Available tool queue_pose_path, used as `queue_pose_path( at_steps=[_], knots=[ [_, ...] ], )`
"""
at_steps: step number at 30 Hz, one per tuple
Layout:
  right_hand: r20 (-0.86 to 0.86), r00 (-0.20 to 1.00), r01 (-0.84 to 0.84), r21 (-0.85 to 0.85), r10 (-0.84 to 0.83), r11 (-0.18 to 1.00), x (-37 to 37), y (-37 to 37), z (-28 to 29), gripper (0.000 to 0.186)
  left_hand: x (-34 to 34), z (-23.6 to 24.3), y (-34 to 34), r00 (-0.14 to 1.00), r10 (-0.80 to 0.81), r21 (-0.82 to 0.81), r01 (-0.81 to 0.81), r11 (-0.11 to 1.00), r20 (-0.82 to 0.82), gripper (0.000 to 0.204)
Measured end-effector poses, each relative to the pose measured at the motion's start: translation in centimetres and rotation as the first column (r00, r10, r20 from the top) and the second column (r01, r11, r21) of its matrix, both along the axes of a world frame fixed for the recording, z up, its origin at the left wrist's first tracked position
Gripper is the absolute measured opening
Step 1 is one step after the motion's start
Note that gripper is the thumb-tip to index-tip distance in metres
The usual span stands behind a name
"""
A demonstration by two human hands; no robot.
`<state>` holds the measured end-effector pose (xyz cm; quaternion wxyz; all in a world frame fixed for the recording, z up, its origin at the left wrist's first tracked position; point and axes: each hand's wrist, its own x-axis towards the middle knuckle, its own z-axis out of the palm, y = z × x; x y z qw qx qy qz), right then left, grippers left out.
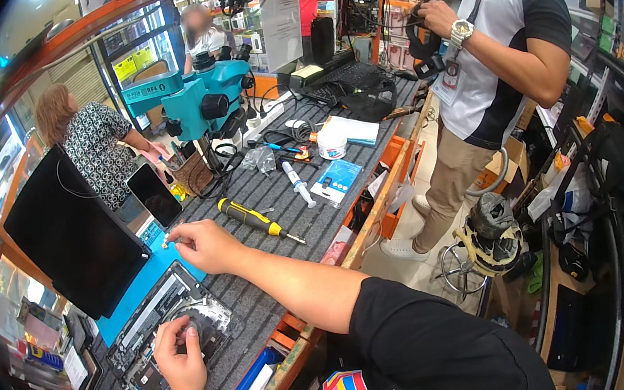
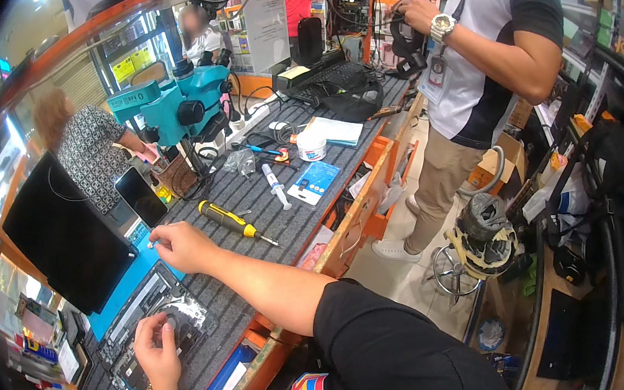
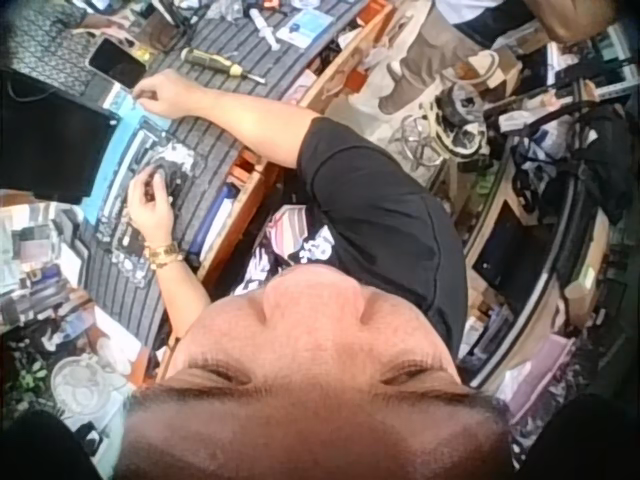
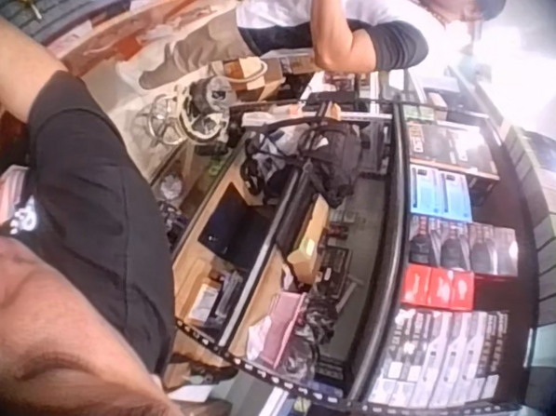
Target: The person handles a laptop screen and then connects cables to the internal motherboard of a laptop using their hands and a screwdriver.
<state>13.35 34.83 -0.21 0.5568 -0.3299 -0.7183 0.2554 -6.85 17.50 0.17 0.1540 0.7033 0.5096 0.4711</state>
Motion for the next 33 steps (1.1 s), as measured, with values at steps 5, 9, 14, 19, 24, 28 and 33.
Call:
queue_pose_path(
  at_steps=[5, 9, 14, 19, 24, 28, 33],
  knots=[
    [-0.003, 1.0, -0.009, -0.006, 0.009, 1.0, -0.05, -0.01, -0.19, 0.021, -0.25, 0.05, -0.13, 1.0, -0.001, -0.051, 0.001, 0.999, -0.007, 0.016],
    [-0.018, 1.0, -0.01, 0.021, 0.01, 1.0, -0.09, 0.31, -0.36, 0.02, -0.05, 0.33, -0.06, 1.0, -0.007, -0.032, 0.006, 0.999, -0.016, 0.016],
    [-0.019, 1.0, -0.012, 0.031, 0.012, 0.999, -0.16, 0.24, -0.37, 0.019, -0.04, 0.44, -0.15, 1.0, -0.003, -0.023, 0.003, 1.0, -0.023, 0.015],
    [-0.02, 0.999, -0.024, 0.011, 0.024, 1.0, -0.1, 0.19, -0.37, 0.02, -0.13, 0.37, -0.1, 1.0, -0.014, 0.004, 0.014, 1.0, -0.027, 0.015],
    [-0.009, 1.0, -0.021, 0.013, 0.021, 1.0, -0.14, 0.43, -0.52, 0.02, -0.18, 0.45, -0.07, 0.999, -0.016, -0.001, 0.016, 1.0, -0.031, 0.015],
    [0.0, 1.0, -0.031, -0.006, 0.031, 0.999, -0.24, 0.45, -0.63, 0.02, -0.27, 0.55, -0.11, 1.0, -0.013, -0.001, 0.013, 1.0, -0.027, 0.015],
    [0.014, 0.999, -0.034, 0.009, 0.034, 0.999, -0.26, 0.76, -0.94, 0.021, -0.25, 0.42, -0.01, 1.0, -0.02, -0.011, 0.02, 1.0, 0.015, 0.016]
  ],
)
